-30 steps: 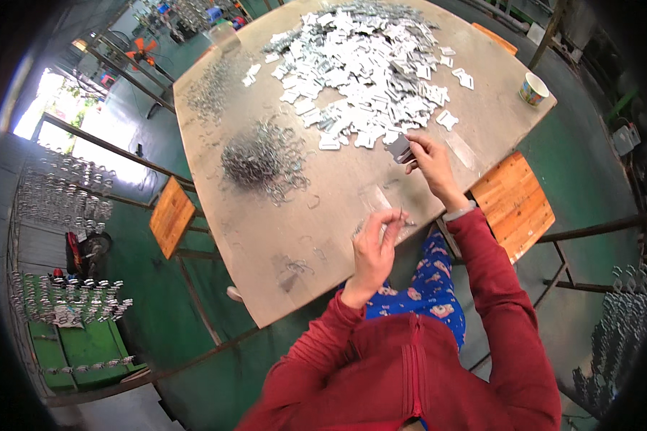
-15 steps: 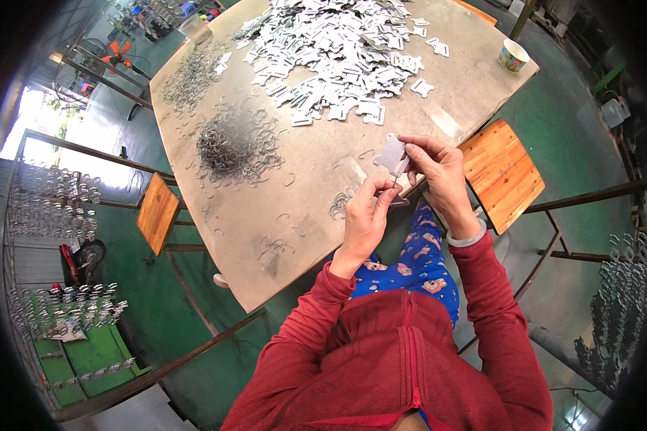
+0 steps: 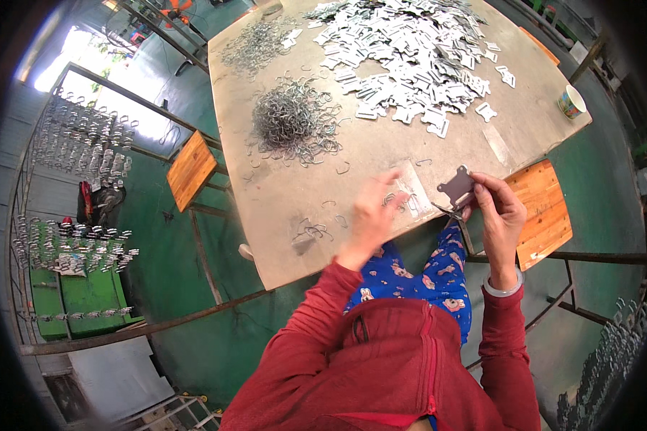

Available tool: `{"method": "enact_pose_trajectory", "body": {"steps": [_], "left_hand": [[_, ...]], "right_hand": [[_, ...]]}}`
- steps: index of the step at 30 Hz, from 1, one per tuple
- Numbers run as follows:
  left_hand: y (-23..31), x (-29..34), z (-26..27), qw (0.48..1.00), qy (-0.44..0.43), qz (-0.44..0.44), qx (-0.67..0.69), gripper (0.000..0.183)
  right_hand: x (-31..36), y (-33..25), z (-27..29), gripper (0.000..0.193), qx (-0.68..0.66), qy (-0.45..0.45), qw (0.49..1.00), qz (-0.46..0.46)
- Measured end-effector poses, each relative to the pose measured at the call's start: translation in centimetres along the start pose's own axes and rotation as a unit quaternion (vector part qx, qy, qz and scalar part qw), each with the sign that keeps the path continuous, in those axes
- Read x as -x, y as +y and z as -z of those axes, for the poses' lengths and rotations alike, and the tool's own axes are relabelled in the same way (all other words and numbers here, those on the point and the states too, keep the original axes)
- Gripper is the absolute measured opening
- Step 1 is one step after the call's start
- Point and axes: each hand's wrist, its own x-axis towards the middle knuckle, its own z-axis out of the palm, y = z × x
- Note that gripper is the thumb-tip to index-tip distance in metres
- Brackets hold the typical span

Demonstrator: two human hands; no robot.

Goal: The person picks up metal plates and metal hooks from a table, threads each hook through a hole in a plate, and hangs the assembled pieces onto a metal rack.

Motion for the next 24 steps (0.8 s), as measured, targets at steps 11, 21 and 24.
{"method": "enact_pose_trajectory", "body": {"steps": [11, 21, 24], "left_hand": [[-9.5, -1.8, 4.6, 0.939, -0.054, -0.017, -0.339, 0.013], [4.9, -0.8, -1.5, 0.949, -0.109, 0.174, 0.239, 0.016], [6.3, -0.7, -1.7, 0.913, -0.142, 0.21, 0.32, 0.015]], "right_hand": [[1.4, -0.1, 0.6, 0.02, -0.02, -0.01, 0.999, -0.03], [3.6, 2.3, 1.8, 0.014, 0.079, 0.009, 0.996, -0.048], [4.1, 2.9, 1.7, 0.014, 0.07, 0.015, 0.996, -0.047]]}}
